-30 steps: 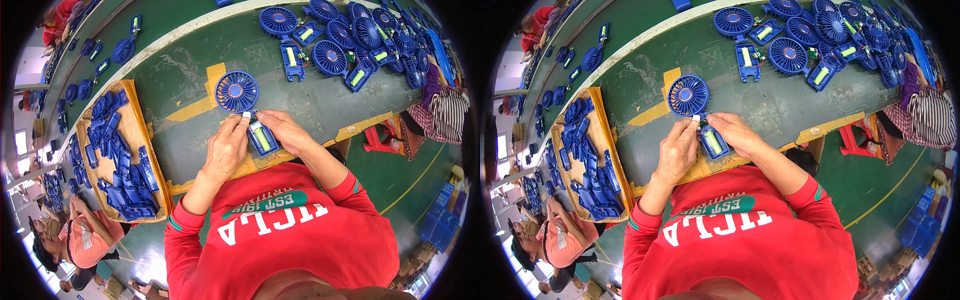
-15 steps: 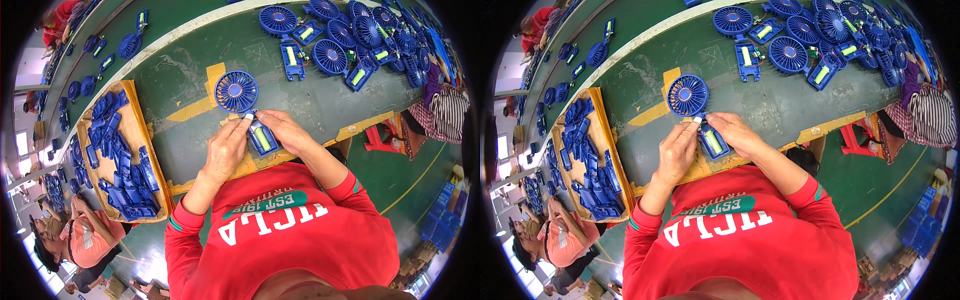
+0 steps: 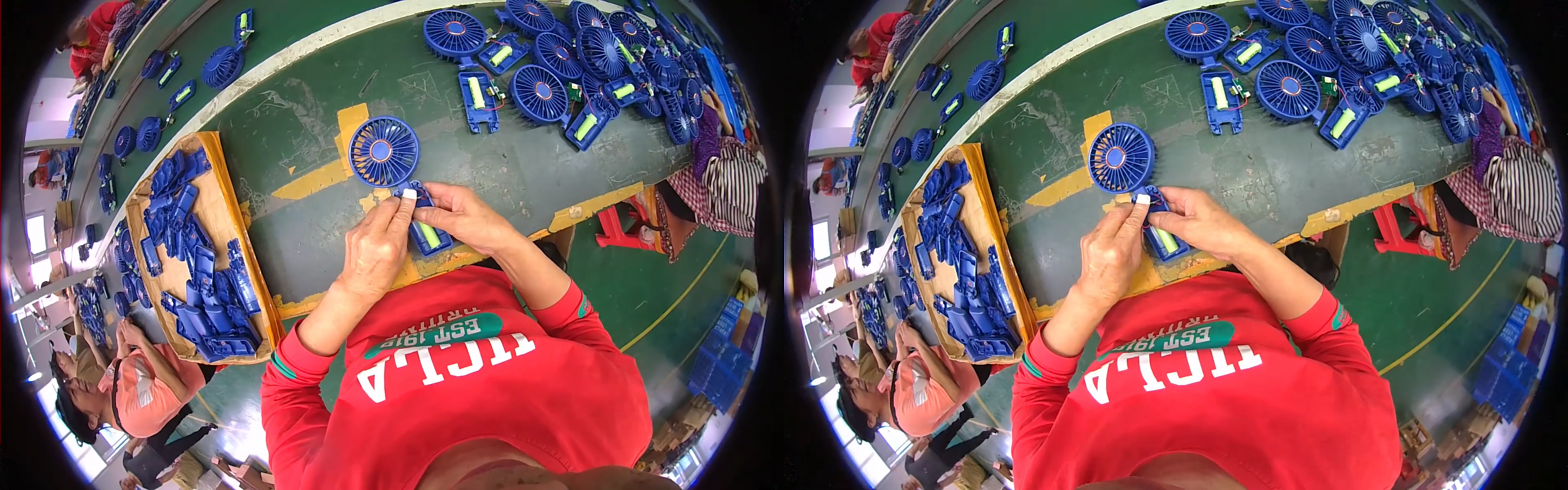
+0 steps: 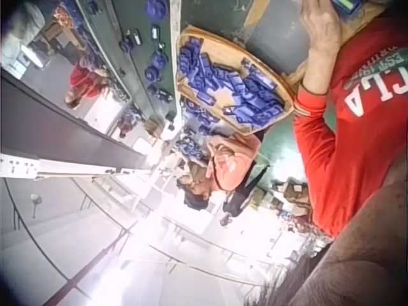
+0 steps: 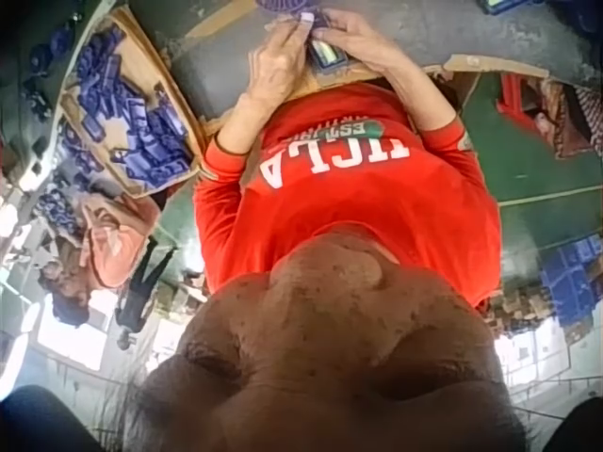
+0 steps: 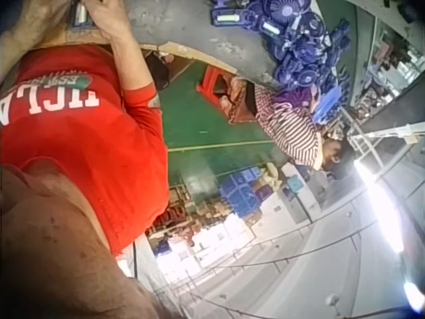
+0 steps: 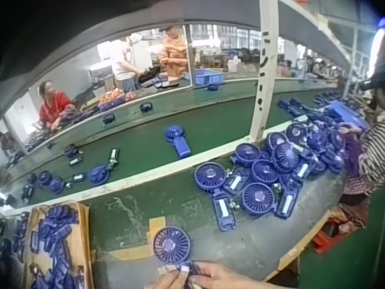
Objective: The person assembles portable electric fans by fitting plastic handle covers onto the battery compartments by hand, pressing the power button to test each fan, and placing the assembled fans onto the conveyor belt.
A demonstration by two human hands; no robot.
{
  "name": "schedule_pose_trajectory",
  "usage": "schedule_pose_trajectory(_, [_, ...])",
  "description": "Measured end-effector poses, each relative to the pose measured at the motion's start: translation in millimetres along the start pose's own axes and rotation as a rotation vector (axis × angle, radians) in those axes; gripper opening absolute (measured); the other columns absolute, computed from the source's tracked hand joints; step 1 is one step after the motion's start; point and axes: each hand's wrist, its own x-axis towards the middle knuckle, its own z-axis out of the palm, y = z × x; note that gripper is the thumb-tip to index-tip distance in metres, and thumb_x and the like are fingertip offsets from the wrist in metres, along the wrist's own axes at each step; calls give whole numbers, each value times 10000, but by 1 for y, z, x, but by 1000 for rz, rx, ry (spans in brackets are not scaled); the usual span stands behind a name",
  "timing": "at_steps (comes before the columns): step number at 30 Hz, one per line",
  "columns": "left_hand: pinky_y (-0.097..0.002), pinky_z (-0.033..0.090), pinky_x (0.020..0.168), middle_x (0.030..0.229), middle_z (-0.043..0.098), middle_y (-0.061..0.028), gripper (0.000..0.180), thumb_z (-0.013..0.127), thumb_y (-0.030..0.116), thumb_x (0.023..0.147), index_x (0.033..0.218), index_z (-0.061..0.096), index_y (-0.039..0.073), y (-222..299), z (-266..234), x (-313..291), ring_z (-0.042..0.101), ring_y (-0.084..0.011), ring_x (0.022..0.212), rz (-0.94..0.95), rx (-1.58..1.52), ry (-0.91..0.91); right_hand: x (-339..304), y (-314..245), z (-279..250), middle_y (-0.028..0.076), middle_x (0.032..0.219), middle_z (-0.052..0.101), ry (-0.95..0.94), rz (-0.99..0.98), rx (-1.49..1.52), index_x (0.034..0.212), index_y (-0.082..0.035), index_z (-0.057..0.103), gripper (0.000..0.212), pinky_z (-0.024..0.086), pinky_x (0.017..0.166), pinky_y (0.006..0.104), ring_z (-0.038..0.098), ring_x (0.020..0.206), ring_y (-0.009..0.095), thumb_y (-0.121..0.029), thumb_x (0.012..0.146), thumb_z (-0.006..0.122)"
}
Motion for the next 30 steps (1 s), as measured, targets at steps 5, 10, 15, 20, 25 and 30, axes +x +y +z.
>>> schedule_pose_trajectory(5, [-341, 524, 632, 902, 567, -117, 376, 594, -6, 683, 1057, 579, -43, 5, -3, 5, 609, -265, 779, 0, 46, -67, -2, -2, 2, 26, 1026, 586, 0, -49, -15, 1196, 18, 484, 301, 474, 782, 215, 549, 908, 60, -70, 910, 516])
schedule_pose_trajectory(10, [-355, 517, 636, 873, 540, -114, 381, 574, -1, 677, 1054, 562, -58, 2, -8, 11, 592, -266, 777, 20, 48, -160, 0, -2, 5, 18, 1001, 589, 28, -41, -86, 1175, 15, 498, 280, 471, 759, 212, 551, 882, 58, -68, 909, 515])
schedule_pose_trajectory(15, [-381, 513, 615, 844, 531, -120, 346, 560, -8, 699, 1044, 558, -42, 2, -13, 21, 595, -293, 767, 65, 27, -151, -1, -8, 4, 21, 1004, 592, 58, -26, -180, 1169, 11, 505, 277, 472, 767, 216, 555, 884, 61, -59, 901, 516])
schedule_pose_trajectory(20, [-417, 494, 543, 768, 558, -126, 128, 588, 52, 777, 902, 602, 28, -1, -25, 26, 594, -334, 660, -29, -113, -196, 4, 4, 9, 8, 930, 609, 94, -88, -26, 1070, -4, 554, 201, 470, 714, 221, 565, 822, 63, -27, 872, 523])
schedule_pose_trajectory(25, [-399, 466, 510, 682, 549, -95, 55, 611, 102, 780, 752, 593, 58, -2, -15, 26, 583, -306, 606, 11, -65, -112, 3, 14, 3, 14, 909, 613, 103, -76, -26, 1044, -1, 557, 182, 465, 684, 210, 567, 787, 62, -20, 863, 537])
schedule_pose_trajectory(30, [-419, 451, 513, 675, 546, -116, 77, 589, 62, 760, 699, 548, 37, -4, -14, 30, 569, -327, 598, 33, -90, -142, 0, 7, 7, 16, 903, 612, 85, -53, -21, 1034, 3, 559, 180, 464, 680, 211, 566, 782, 67, -11, 856, 538])
